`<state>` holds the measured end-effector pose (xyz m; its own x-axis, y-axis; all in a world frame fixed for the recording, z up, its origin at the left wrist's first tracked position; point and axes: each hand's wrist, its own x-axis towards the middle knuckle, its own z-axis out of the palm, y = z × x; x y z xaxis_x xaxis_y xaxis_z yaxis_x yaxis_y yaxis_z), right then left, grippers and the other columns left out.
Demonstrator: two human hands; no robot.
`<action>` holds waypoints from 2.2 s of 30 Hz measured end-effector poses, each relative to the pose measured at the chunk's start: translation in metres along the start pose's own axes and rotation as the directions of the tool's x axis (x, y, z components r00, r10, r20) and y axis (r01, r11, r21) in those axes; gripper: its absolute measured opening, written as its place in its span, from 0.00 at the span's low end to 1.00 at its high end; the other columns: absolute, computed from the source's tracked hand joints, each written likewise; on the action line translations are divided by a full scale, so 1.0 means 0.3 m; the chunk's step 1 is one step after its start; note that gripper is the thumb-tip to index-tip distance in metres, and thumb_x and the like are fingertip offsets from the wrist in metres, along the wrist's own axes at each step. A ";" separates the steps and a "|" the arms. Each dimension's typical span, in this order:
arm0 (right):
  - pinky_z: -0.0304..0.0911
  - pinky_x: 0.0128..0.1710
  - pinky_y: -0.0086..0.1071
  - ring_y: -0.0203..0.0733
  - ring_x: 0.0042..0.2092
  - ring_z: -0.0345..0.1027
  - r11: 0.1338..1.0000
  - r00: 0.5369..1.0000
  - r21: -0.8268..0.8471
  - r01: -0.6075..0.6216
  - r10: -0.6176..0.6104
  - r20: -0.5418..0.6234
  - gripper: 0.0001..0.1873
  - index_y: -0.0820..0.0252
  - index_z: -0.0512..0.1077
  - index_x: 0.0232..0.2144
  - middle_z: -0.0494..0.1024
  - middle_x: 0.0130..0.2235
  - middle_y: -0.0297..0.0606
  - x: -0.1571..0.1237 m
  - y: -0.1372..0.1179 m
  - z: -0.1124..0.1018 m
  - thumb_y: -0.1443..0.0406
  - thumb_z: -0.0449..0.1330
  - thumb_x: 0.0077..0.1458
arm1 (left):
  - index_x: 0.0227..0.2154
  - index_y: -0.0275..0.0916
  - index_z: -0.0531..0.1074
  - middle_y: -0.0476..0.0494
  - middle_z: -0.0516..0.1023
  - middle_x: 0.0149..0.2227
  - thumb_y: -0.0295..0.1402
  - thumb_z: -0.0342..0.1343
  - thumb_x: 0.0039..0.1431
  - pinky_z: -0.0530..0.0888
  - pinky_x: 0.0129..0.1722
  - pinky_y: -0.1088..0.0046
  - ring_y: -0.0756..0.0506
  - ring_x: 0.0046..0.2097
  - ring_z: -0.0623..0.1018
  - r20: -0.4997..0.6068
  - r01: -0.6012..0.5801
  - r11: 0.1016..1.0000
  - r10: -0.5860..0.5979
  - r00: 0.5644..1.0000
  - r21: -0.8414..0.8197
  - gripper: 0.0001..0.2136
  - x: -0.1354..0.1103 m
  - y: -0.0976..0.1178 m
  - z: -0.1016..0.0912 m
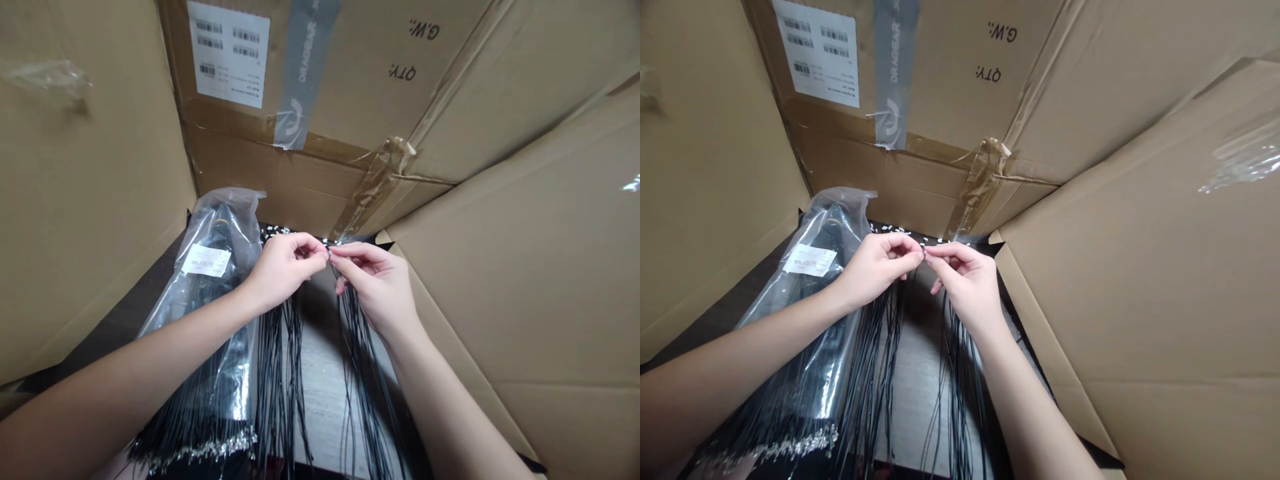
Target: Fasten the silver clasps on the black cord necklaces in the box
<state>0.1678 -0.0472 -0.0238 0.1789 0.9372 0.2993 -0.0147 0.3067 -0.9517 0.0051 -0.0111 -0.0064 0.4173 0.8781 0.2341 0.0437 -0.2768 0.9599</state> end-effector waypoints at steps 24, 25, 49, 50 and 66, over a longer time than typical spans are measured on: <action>0.58 0.16 0.24 0.28 0.21 0.52 0.945 0.978 0.268 -0.186 0.205 -0.044 0.13 0.59 0.78 0.32 0.66 0.22 0.27 -0.029 -0.023 0.066 0.61 0.73 0.42 | 0.30 0.35 0.72 0.53 0.67 0.17 0.35 0.56 0.59 0.67 0.19 0.77 0.53 0.18 0.67 0.082 0.214 0.966 -0.204 0.976 -0.143 0.08 -0.003 0.021 0.009; 0.57 0.16 0.23 0.28 0.21 0.51 0.937 0.974 0.284 -0.205 0.223 -0.034 0.13 0.59 0.77 0.31 0.64 0.21 0.26 -0.029 -0.024 0.067 0.61 0.73 0.42 | 0.30 0.35 0.72 0.54 0.67 0.17 0.35 0.56 0.59 0.66 0.19 0.77 0.53 0.18 0.66 0.076 0.207 0.971 -0.199 0.977 -0.117 0.08 -0.003 0.022 0.009; 0.64 0.18 0.23 0.30 0.22 0.59 0.993 0.982 0.108 -0.054 0.072 -0.175 0.15 0.58 0.71 0.34 0.67 0.24 0.27 -0.014 0.007 0.041 0.57 0.70 0.49 | 0.27 0.35 0.76 0.48 0.76 0.27 0.32 0.57 0.57 0.66 0.32 0.74 0.51 0.29 0.70 -0.072 -0.142 0.953 0.167 0.983 0.267 0.07 -0.005 0.007 0.004; 0.63 0.17 0.23 0.30 0.22 0.60 0.991 0.986 0.114 -0.069 0.085 -0.145 0.15 0.58 0.72 0.34 0.68 0.24 0.27 -0.014 0.004 0.042 0.57 0.70 0.48 | 0.28 0.35 0.76 0.48 0.76 0.27 0.32 0.56 0.58 0.66 0.31 0.75 0.51 0.29 0.70 -0.069 -0.125 0.965 0.145 0.987 0.230 0.08 -0.004 0.005 0.004; 0.58 0.14 0.23 0.30 0.22 0.58 0.964 0.986 0.227 -0.136 0.155 -0.067 0.13 0.58 0.81 0.32 0.73 0.25 0.33 -0.015 -0.013 0.050 0.59 0.75 0.42 | 0.29 0.34 0.76 0.48 0.78 0.29 0.32 0.58 0.58 0.68 0.34 0.75 0.51 0.32 0.73 -0.049 -0.080 0.993 0.084 0.995 0.083 0.07 -0.001 0.014 -0.002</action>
<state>0.1522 -0.0501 -0.0202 0.2404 0.9601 0.1429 -0.2620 0.2059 -0.9428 0.0047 -0.0123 -0.0024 0.3748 0.8695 0.3217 0.0848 -0.3776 0.9221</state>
